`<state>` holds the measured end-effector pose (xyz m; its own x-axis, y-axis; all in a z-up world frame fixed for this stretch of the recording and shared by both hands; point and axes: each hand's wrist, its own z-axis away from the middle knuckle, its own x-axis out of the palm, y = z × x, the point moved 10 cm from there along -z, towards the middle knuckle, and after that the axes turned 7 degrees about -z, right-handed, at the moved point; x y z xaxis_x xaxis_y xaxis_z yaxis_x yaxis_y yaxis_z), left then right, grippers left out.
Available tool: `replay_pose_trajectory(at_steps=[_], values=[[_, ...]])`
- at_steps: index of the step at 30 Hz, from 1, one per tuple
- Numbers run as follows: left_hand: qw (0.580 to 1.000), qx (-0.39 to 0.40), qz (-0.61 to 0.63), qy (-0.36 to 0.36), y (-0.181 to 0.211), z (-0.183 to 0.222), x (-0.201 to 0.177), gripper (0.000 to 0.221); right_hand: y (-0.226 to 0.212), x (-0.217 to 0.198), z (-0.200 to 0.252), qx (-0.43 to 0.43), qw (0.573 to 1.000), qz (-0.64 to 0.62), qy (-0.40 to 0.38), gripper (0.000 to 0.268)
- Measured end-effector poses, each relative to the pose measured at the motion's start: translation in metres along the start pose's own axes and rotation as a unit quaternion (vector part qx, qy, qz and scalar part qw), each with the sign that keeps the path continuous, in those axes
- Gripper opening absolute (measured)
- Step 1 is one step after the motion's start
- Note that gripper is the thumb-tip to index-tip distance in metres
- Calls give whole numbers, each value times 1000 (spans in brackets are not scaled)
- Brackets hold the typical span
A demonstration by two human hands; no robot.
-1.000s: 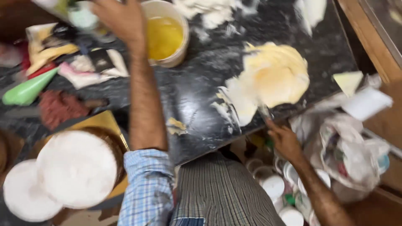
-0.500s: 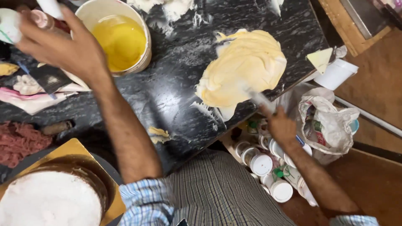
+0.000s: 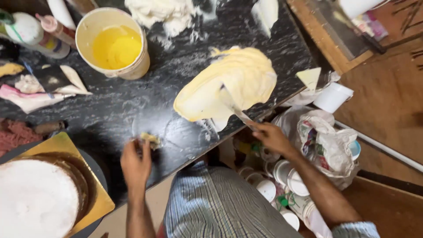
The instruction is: The person spreads frosting on a work surface and then uses a spatula to apply it to the tops of several cakes.
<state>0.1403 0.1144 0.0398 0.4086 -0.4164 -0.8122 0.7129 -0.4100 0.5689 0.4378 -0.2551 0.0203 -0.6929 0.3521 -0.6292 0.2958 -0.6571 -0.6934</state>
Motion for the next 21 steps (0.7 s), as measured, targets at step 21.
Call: replay_pose_trajectory(at_steps=[21], values=[[930, -135, -307, -152, -68, 74, 43, 111, 61, -36, -132, -28, 997, -76, 10, 28]])
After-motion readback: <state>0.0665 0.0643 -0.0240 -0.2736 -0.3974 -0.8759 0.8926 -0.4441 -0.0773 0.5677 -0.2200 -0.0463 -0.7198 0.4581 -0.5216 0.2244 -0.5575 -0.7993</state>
